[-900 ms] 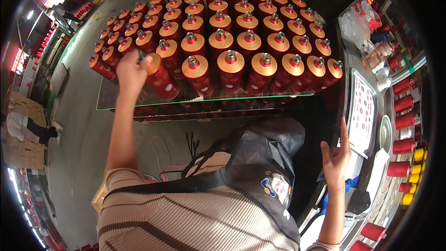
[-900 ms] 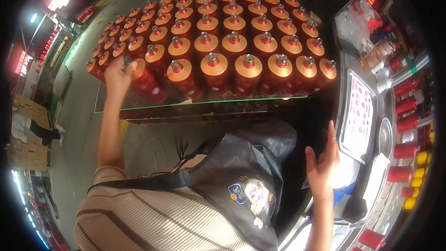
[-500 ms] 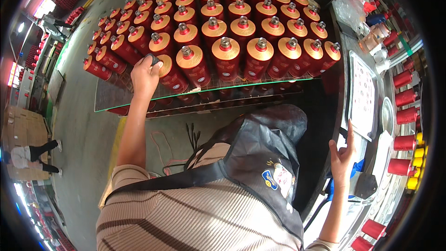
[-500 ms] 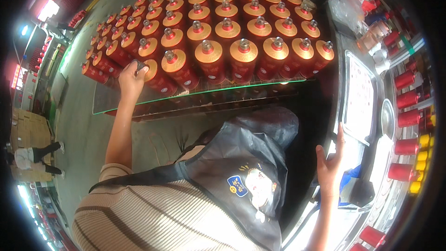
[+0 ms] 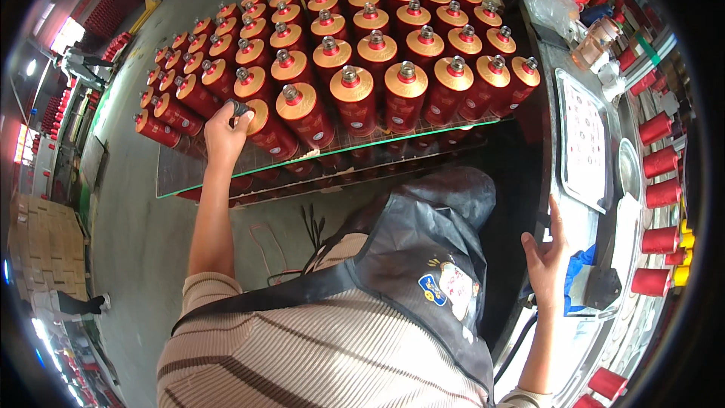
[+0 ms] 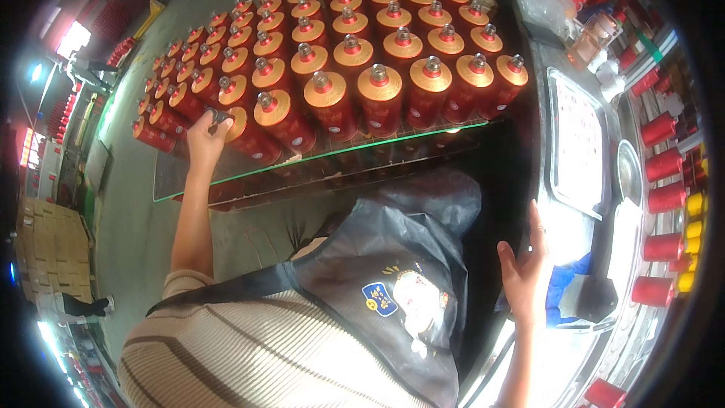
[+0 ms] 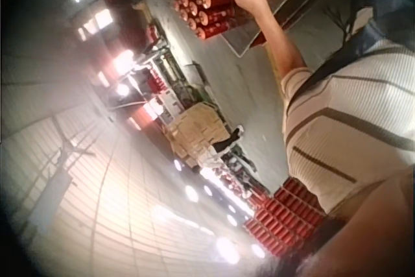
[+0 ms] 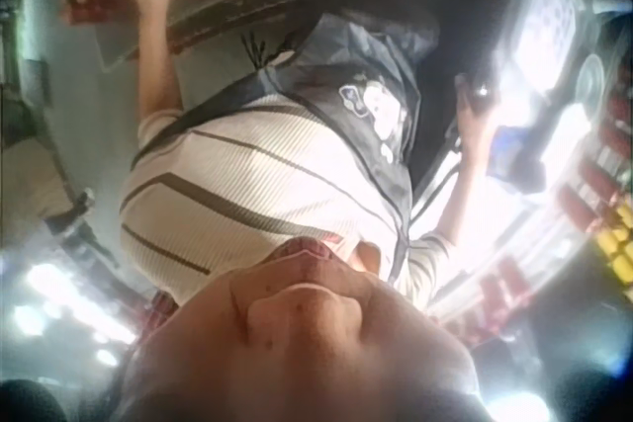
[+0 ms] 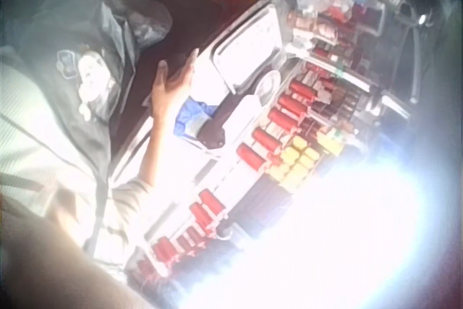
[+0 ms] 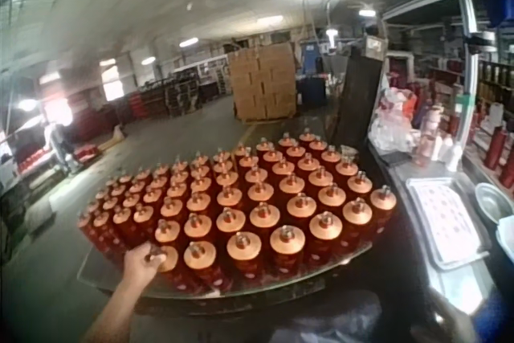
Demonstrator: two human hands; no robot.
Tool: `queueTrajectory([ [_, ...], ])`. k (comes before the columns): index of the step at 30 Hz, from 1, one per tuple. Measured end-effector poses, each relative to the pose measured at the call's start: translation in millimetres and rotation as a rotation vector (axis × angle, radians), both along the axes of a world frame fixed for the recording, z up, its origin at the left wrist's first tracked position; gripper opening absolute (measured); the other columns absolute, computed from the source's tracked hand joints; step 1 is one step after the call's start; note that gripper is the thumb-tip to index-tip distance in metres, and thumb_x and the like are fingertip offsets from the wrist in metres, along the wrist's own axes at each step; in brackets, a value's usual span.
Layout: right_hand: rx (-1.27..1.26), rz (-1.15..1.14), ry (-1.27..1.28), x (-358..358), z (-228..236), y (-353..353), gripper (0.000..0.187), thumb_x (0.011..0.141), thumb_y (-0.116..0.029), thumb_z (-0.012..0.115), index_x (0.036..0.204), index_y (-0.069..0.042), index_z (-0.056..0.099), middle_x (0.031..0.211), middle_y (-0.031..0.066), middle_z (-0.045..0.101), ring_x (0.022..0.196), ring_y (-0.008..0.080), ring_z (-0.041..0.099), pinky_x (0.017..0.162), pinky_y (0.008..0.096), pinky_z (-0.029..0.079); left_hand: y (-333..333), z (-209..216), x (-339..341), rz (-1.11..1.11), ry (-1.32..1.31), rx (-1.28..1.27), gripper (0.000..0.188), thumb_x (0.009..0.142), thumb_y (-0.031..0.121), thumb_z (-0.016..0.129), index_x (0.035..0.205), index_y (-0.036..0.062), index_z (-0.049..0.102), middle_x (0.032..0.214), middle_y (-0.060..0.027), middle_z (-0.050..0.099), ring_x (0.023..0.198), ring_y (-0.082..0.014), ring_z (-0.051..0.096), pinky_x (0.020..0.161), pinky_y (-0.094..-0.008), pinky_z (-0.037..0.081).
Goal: The person picks up a red cylindrical bottle, applies a circular gold sticker to the neck, then places a red body label on the bottle and smooths it. They wipe the bottle with a blue cloth and place it on a tray, repeating the process with another bottle.
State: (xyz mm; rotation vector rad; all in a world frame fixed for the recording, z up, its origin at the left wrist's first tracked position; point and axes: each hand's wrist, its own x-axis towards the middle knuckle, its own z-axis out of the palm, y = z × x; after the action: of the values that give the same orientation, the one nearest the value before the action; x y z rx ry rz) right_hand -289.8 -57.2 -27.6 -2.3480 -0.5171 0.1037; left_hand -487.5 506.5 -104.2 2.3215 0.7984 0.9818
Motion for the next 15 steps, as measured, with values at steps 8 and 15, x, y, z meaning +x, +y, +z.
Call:
queueTrajectory([
  [8,0.422,-0.122,0.386,-18,46,-17,0.049,0.094,-0.008,0.068,0.142,-0.008,0.058,0.11,0.0028,0.066,0.084,0.0066,0.061,0.078,0.0256,0.052,-80,66,112,-0.199,-0.491,-0.095,0.016,0.101,0.015,0.064,0.101,-0.0005,0.067,0.096,-0.0046,0.072,0.08,-0.0092,0.061,0.071,-0.0251,0.05],
  [15,0.358,-0.449,0.128,-58,31,-105,0.03,0.093,-0.017,0.069,0.12,-0.003,0.069,0.073,0.0092,0.069,0.054,0.01,0.06,0.056,0.0283,0.05,-348,96,294,-1.282,-0.225,-0.411,0.018,0.092,0.008,0.072,0.108,-0.0019,0.072,0.096,-0.0034,0.073,0.089,-0.0114,0.066,0.084,-0.0275,0.052],
])
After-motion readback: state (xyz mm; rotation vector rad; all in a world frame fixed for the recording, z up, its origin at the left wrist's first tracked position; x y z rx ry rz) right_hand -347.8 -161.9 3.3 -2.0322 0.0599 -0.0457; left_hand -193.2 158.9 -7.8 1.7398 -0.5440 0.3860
